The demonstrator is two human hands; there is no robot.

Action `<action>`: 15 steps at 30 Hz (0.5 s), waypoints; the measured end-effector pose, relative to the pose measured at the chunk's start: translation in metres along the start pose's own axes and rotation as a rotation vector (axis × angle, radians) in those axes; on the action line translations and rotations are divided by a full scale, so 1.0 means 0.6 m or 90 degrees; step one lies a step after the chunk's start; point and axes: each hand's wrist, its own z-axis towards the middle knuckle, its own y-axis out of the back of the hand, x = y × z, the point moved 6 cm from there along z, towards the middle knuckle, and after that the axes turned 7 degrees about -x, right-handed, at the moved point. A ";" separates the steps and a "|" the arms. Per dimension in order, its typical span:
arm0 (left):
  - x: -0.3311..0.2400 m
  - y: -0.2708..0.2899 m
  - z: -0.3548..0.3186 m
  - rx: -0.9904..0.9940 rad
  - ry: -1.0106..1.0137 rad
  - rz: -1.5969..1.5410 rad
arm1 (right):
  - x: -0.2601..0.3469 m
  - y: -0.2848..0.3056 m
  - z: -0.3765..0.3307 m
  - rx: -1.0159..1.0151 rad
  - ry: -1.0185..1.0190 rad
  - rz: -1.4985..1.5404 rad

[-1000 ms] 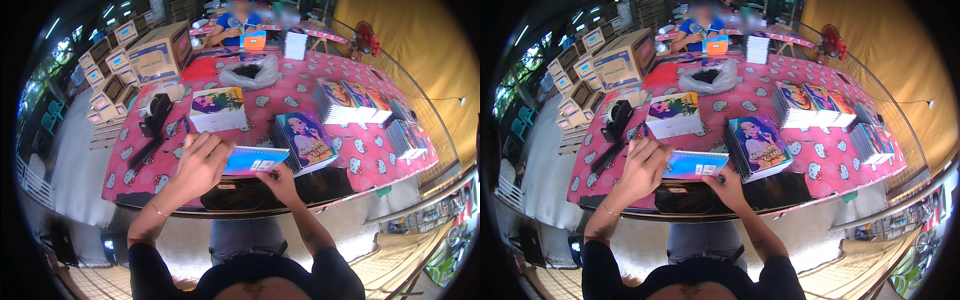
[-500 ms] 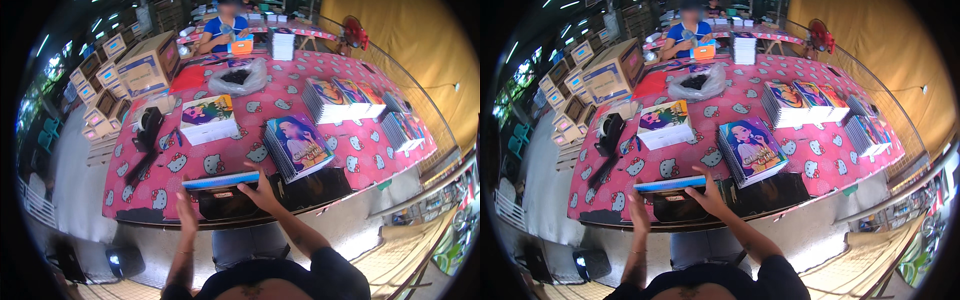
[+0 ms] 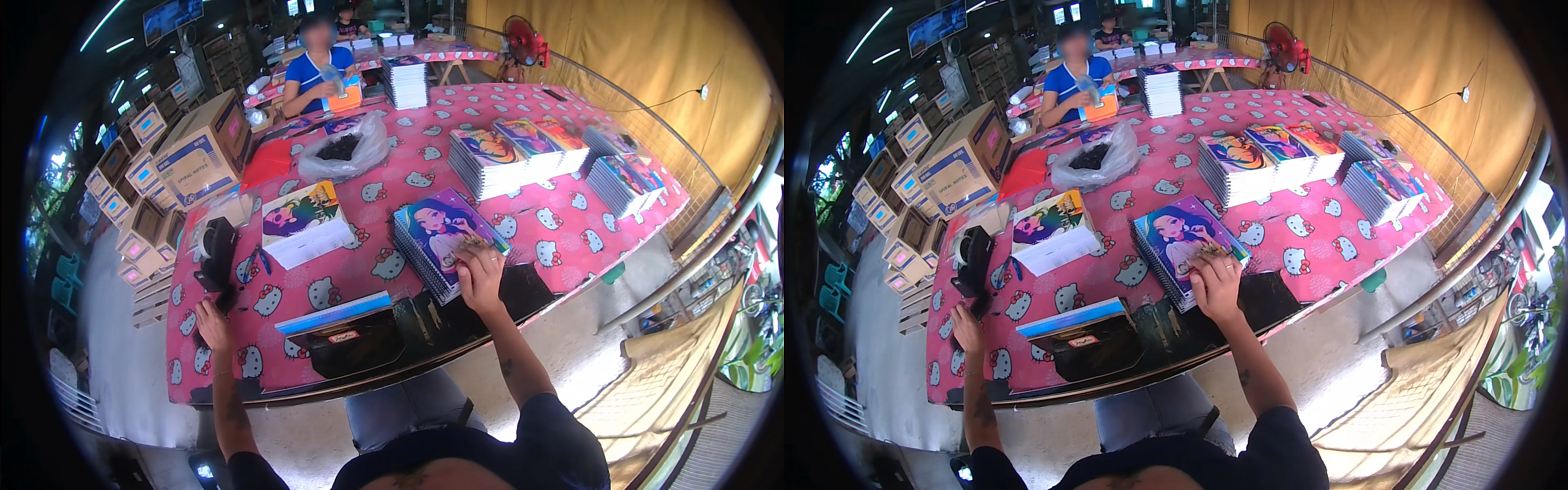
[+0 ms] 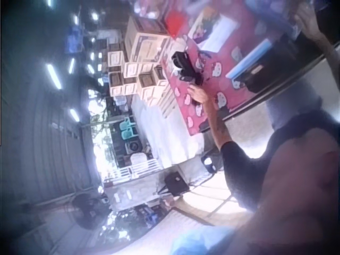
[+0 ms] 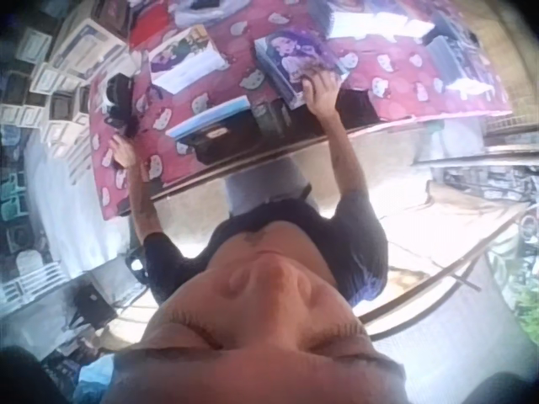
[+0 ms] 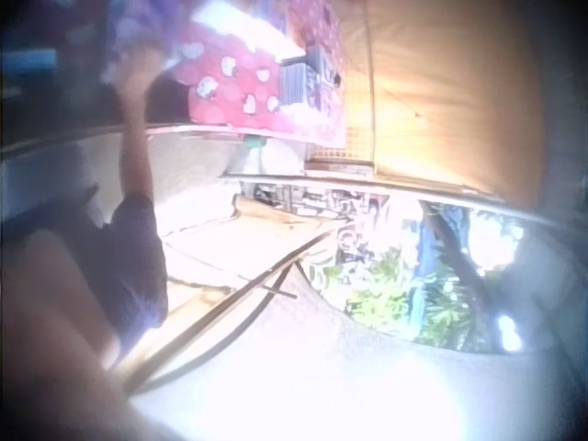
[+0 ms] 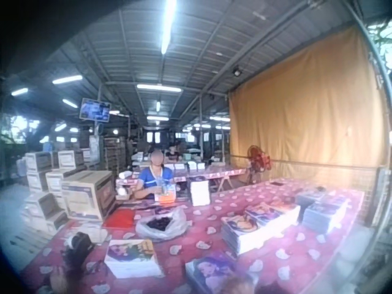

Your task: The person picks up spiral notebooks one at a time, aligns the covers, and places them into stacks on a table.

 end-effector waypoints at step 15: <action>-0.239 0.278 0.057 0.037 0.191 -0.588 | 0.427 -0.099 0.104 0.162 0.145 0.307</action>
